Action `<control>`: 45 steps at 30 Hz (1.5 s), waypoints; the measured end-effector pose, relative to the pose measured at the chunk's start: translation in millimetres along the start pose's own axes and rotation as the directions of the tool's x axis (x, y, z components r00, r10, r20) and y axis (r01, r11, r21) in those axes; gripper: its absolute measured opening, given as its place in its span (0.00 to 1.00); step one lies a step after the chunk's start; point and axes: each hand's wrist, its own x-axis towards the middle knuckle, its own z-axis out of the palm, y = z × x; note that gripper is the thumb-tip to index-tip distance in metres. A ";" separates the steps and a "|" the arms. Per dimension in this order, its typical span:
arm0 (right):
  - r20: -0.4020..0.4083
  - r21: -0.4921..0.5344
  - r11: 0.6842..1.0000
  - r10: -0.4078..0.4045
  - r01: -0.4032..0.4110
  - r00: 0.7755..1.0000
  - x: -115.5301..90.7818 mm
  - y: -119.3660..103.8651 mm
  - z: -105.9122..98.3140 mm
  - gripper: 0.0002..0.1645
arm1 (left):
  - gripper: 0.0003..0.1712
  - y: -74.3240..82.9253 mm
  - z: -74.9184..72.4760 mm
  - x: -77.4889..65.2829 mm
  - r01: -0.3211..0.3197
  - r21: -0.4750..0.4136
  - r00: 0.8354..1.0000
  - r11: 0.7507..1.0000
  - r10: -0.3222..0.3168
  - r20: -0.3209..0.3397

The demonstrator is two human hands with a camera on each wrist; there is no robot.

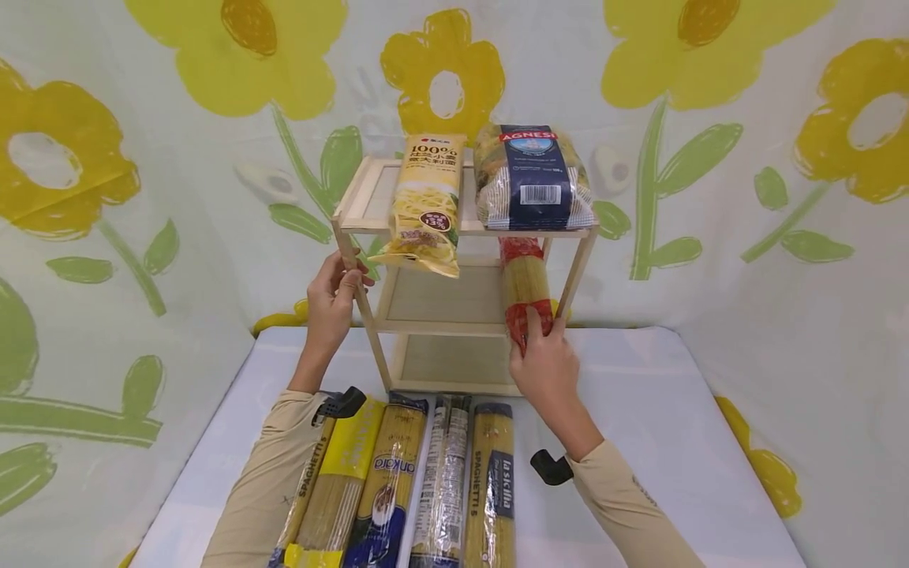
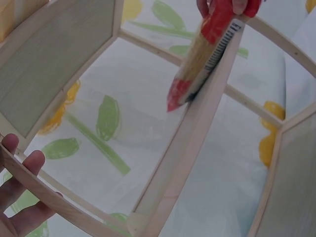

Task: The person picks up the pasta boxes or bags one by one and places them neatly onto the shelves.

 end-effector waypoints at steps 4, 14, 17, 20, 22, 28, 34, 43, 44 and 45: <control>0.039 -0.001 0.999 -0.046 0.046 0.998 -3.6 1.1 4.2 0.33 | 0.16 -1.1 -1.2 -0.3 -0.008 0.007 1.000 1.000 0.008 -0.008; 0.202 0.050 0.999 -0.013 0.003 0.979 -5.6 2.1 -4.1 0.42 | 0.17 -1.8 -1.2 -0.8 -0.006 0.008 1.000 1.000 0.006 -0.007; 0.268 0.073 0.997 0.008 -0.029 0.964 -4.5 2.9 -9.6 0.43 | 0.17 -2.1 -0.7 -1.0 -0.004 0.007 1.000 1.000 0.004 -0.006; 0.301 0.098 0.994 0.019 -0.051 0.953 -3.9 2.8 -14.5 0.44 | 0.17 -2.0 -0.2 -1.0 -0.005 0.007 1.000 1.000 0.005 -0.005; 0.312 0.115 0.991 0.024 -0.062 0.950 -4.0 2.6 -17.4 0.43 | 0.17 -1.9 -0.1 -1.1 -0.004 0.005 1.000 1.000 0.004 -0.007; 0.336 0.165 0.982 0.030 -0.090 0.941 -7.1 3.1 -24.7 0.42 | 0.17 -1.6 0.5 -1.1 -0.005 0.013 1.000 1.000 0.005 -0.007; 0.360 0.208 0.972 0.026 -0.107 0.933 -12.9 3.7 -33.5 0.42 | 0.17 -0.7 1.5 -0.2 -0.013 0.016 1.000 1.000 0.013 -0.009; 0.400 0.220 0.967 0.031 -0.129 0.916 -25.9 7.2 -47.3 0.43 | 0.17 1.2 1.5 0.2 -0.011 0.004 1.000 1.000 0.011 -0.007; 0.402 0.221 0.967 0.029 -0.128 0.915 -27.4 7.8 -48.7 0.43 | 0.17 1.4 1.4 0.2 -0.011 0.004 1.000 1.000 0.011 -0.008; 0.403 0.223 0.967 0.024 -0.124 0.915 -29.2 8.6 -50.1 0.43 | 0.17 1.6 1.3 0.2 -0.011 0.005 1.000 1.000 0.011 -0.008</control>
